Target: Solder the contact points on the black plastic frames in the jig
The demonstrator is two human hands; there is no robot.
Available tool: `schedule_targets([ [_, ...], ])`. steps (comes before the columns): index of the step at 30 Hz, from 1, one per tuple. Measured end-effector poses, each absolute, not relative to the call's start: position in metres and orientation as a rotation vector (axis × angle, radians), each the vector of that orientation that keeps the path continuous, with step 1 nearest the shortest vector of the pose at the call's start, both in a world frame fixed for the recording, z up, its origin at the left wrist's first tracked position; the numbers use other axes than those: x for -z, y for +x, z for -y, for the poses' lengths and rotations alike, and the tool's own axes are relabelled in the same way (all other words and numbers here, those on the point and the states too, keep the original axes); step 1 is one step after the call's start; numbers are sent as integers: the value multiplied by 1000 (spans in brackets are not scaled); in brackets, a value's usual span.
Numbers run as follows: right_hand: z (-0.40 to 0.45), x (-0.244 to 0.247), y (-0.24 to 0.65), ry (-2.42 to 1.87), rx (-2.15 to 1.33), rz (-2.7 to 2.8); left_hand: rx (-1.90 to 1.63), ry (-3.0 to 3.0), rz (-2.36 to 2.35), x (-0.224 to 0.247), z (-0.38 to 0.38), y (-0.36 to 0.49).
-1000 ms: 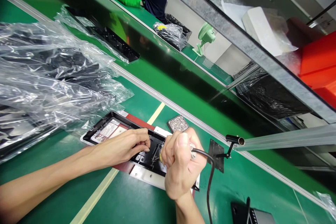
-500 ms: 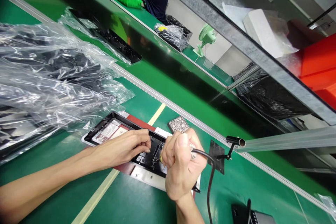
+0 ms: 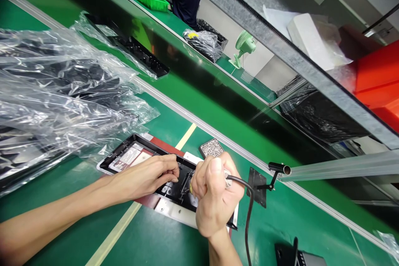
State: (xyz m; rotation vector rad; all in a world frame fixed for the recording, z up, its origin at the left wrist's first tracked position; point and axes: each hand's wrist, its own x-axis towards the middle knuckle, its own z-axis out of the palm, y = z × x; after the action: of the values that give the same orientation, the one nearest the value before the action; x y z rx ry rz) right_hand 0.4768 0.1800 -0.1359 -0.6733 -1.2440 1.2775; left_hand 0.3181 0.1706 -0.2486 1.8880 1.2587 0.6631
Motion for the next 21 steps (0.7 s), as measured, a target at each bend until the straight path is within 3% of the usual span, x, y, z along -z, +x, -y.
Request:
schedule_targets([
  [21, -179, 136, 476, -689, -1278, 1243, -666, 1879, -1274, 249, -169, 318],
])
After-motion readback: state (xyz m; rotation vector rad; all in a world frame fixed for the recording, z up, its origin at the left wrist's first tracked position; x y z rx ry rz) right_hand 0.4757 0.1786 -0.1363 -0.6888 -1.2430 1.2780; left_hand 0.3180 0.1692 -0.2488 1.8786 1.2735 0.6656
